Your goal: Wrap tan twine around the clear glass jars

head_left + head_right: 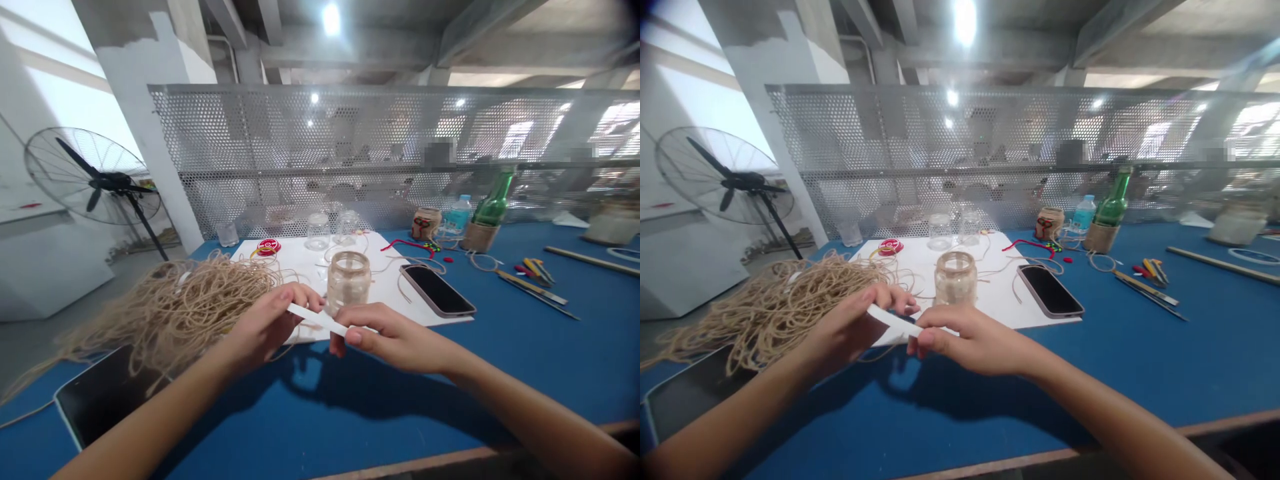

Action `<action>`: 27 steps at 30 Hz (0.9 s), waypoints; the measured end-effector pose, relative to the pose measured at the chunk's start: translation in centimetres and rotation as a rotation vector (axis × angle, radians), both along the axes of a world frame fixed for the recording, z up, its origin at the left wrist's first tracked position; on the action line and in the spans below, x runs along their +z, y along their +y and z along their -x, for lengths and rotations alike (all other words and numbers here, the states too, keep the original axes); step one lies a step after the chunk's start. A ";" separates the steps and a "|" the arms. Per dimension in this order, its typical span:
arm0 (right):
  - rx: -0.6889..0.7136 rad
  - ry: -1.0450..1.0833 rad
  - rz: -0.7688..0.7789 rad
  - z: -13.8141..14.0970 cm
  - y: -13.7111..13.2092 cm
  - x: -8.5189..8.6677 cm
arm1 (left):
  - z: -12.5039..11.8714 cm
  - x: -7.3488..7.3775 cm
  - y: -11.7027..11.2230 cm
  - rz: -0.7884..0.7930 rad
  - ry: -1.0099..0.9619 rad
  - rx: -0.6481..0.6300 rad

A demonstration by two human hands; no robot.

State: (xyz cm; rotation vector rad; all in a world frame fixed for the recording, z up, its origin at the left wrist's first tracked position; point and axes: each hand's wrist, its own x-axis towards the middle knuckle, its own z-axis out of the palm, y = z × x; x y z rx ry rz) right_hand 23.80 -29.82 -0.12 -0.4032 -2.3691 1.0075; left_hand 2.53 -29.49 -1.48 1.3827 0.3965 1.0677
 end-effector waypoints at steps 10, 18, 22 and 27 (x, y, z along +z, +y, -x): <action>-0.093 -0.008 0.089 0.3 0.5 -1.6 | 0.9 -0.1 0.9 -0.316 0.413 -0.003; 0.026 0.042 0.260 0.4 0.4 -2.2 | 0.5 -0.8 0.1 -0.336 0.427 -0.024; 0.102 0.025 0.219 0.1 0.4 -2.1 | 0.7 -1.3 0.6 -0.254 0.275 0.020; 0.071 0.014 0.185 0.1 0.5 -2.4 | 1.0 -0.6 0.7 -0.434 0.471 0.086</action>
